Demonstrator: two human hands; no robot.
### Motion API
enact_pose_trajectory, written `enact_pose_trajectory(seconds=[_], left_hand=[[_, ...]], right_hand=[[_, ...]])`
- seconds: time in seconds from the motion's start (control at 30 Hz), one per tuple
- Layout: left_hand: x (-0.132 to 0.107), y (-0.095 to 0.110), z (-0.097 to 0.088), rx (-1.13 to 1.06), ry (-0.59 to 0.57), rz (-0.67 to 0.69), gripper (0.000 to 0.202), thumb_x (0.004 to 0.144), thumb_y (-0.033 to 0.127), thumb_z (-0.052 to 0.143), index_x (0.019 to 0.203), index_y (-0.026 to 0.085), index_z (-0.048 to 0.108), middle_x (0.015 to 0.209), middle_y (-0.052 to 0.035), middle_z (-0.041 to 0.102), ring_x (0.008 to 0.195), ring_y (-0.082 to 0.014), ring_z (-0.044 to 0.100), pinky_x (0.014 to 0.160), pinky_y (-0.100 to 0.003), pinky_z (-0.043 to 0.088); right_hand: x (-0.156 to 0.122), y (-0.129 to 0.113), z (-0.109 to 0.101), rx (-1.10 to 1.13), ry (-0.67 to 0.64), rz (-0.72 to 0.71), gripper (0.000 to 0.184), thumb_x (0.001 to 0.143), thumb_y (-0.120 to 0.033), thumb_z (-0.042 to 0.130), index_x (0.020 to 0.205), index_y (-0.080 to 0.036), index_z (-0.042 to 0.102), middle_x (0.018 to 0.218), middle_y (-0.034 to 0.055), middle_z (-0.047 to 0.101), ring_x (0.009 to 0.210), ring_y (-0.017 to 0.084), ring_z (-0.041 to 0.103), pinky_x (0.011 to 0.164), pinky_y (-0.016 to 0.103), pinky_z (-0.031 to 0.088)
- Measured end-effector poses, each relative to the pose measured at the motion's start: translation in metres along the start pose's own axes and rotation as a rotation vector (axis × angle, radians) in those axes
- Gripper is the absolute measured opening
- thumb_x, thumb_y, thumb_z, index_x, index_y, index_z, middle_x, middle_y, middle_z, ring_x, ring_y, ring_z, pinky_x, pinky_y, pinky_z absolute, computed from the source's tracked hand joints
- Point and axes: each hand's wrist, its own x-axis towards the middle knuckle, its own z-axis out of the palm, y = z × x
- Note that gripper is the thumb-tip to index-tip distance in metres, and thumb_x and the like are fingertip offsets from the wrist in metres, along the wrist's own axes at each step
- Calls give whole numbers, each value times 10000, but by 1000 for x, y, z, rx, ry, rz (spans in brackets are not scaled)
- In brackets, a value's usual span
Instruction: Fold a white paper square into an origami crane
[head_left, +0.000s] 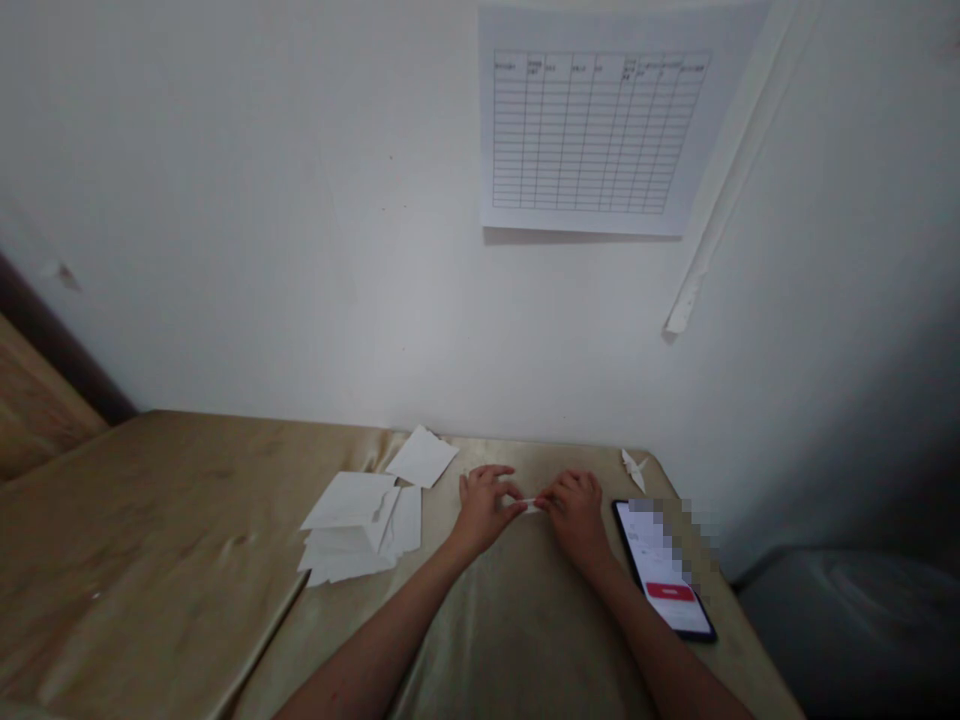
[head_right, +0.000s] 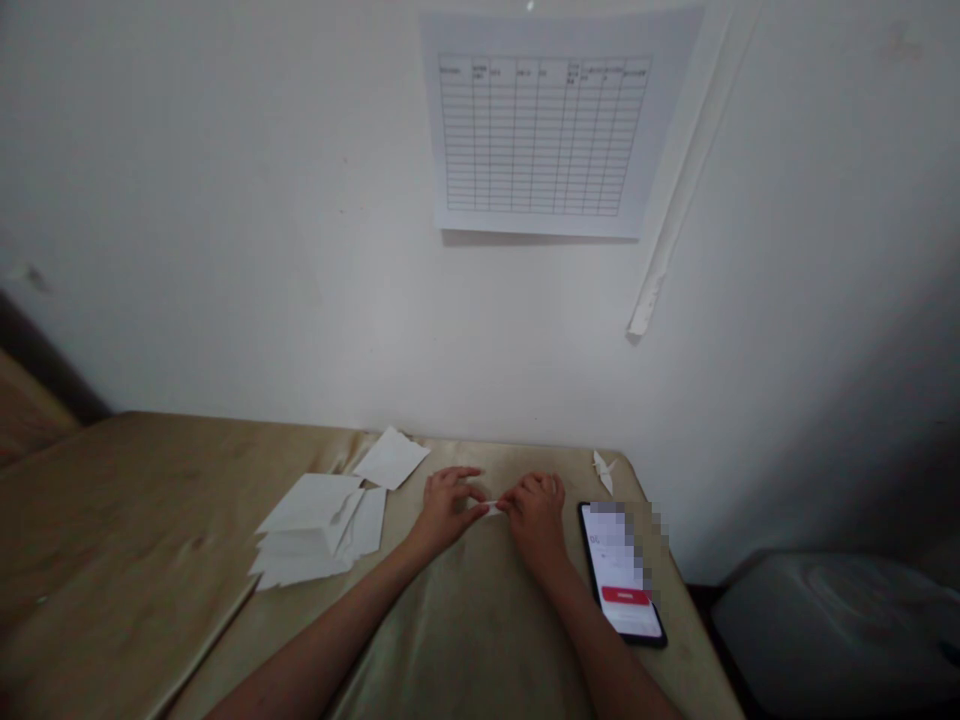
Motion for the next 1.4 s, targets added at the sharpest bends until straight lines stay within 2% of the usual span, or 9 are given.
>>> enact_pose_trajectory(seconds=[0.1, 0.23, 0.57, 0.93, 1.03, 1.2, 1.27, 1.4], left_hand=[[-1, 1, 1, -9, -1, 20, 61, 777, 362, 816, 816, 324, 788, 1277, -13, 677, 1259, -301, 499, 1142, -622, 246], [0, 3, 0, -6, 39, 28, 68, 768, 361, 825, 749, 309, 786, 1267, -19, 679, 1252, -295, 508, 1145, -601, 261], [1, 7, -9, 16, 59, 31, 69, 727, 288, 860, 735, 302, 794, 1285, -2, 668, 1250, -294, 496, 1096, -536, 323], [2, 1, -2, -7, -2, -27, 76, 730, 347, 854, 763, 312, 796, 1324, -5, 646, 1299, -304, 468, 1154, -578, 268], [2, 1, -1, -10, -11, -23, 72, 749, 377, 840, 777, 327, 797, 1340, 0, 636, 1313, -298, 456, 1166, -589, 249], [1, 6, -3, -12, 36, -26, 65, 740, 360, 847, 730, 322, 795, 1324, -6, 642, 1307, -300, 458, 1168, -597, 242], [2, 6, -6, -8, 55, -31, 56, 734, 321, 850, 729, 319, 795, 1315, -6, 647, 1301, -299, 463, 1165, -601, 244], [4, 0, -14, 26, 103, -50, 72, 729, 248, 840, 729, 303, 795, 1296, -5, 662, 1275, -298, 478, 1134, -578, 299]], right_hand=[[-1, -2, 1, 39, -22, -4, 84, 863, -321, 702, 798, -292, 747, 902, 38, 694, 1018, 266, 535, 1067, 490, 267], [-1, -4, 0, 59, 8, 11, 124, 881, -353, 687, 796, -292, 754, 862, 33, 686, 989, 255, 549, 1041, 465, 292], [0, -1, -1, 40, -27, 54, 82, 883, -305, 696, 846, -257, 751, 916, 33, 711, 1046, 244, 550, 1020, 418, 304], [-3, -6, -1, -4, -41, 20, 94, 913, -238, 635, 836, -227, 690, 916, 30, 680, 1031, 236, 568, 1122, 480, 219], [-3, -8, -1, -17, -43, 9, 114, 916, -267, 633, 827, -232, 694, 915, 32, 687, 1023, 237, 579, 1135, 499, 200], [-2, -5, -1, -28, 17, 63, 178, 901, -339, 657, 764, -244, 719, 867, 28, 706, 1000, 244, 599, 1129, 516, 184], [-1, 1, -3, -22, 40, 106, 201, 898, -350, 650, 744, -240, 719, 878, 34, 712, 987, 246, 603, 1114, 516, 205], [4, 17, -7, 46, 78, 169, 190, 897, -308, 615, 750, -223, 700, 880, 48, 703, 964, 239, 602, 1000, 430, 343]])
